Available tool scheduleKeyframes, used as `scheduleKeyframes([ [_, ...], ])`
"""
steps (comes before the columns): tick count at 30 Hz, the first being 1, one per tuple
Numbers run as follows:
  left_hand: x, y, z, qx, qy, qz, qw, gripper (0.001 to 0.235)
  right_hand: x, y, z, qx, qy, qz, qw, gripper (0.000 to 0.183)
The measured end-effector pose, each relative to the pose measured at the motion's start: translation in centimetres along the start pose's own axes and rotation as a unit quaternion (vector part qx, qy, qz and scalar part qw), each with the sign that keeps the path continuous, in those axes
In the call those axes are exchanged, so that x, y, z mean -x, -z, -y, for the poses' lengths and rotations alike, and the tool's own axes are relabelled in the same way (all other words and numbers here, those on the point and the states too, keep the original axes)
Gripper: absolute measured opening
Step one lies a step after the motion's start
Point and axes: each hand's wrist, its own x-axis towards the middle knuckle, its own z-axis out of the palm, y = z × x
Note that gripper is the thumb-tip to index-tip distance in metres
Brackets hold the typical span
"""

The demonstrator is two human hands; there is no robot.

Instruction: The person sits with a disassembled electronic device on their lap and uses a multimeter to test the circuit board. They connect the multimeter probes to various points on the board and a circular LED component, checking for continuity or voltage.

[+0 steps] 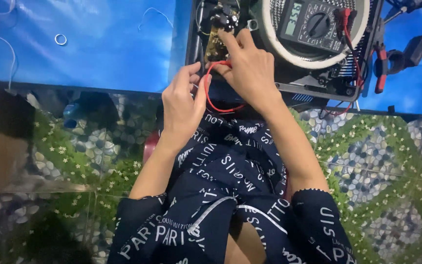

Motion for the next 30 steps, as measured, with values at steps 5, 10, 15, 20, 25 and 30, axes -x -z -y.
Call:
scheduleKeyframes([
  [5, -0.1, 0.8, -0.4, 0.018, 0.008, -0.006, 1.0, 0.026, 0.0, -0.2, 0.4, 0.045, 0.026, -0.001, 0.999, 0.035],
  [10, -0.2, 1.1, -0.4, 0.025, 0.009, 0.008, 1.0, 0.028, -0.7, 2.4, 0.7, -0.001, 0.023, 0.045, 0.999, 0.039],
  [15, -0.1, 1.1, -0.3, 0.03, 0.019, 0.011, 0.999, 0.027, -1.1, 1.7, 0.0, 0.005, 0.006, 0.102, 0.995, 0.03],
  [20, -0.2, 1.2, -0.2, 0.021, 0.008, 0.008, 1.0, 0.026, -1.8, 1.8, 0.1, 0.013, 0.019, 0.123, 0.992, 0.023],
  [25, -0.2, 1.2, -0.4, 0.026, 0.008, 0.007, 1.0, 0.027, -2.8, 1.4, -0.3, -0.015, 0.013, 0.138, 0.99, 0.03],
  [30, -0.4, 1.7, -0.2, 0.02, -0.002, -0.001, 1.0, 0.026, -2.1, 3.0, -0.5, -0.051, 0.017, 0.146, 0.988, 0.034],
])
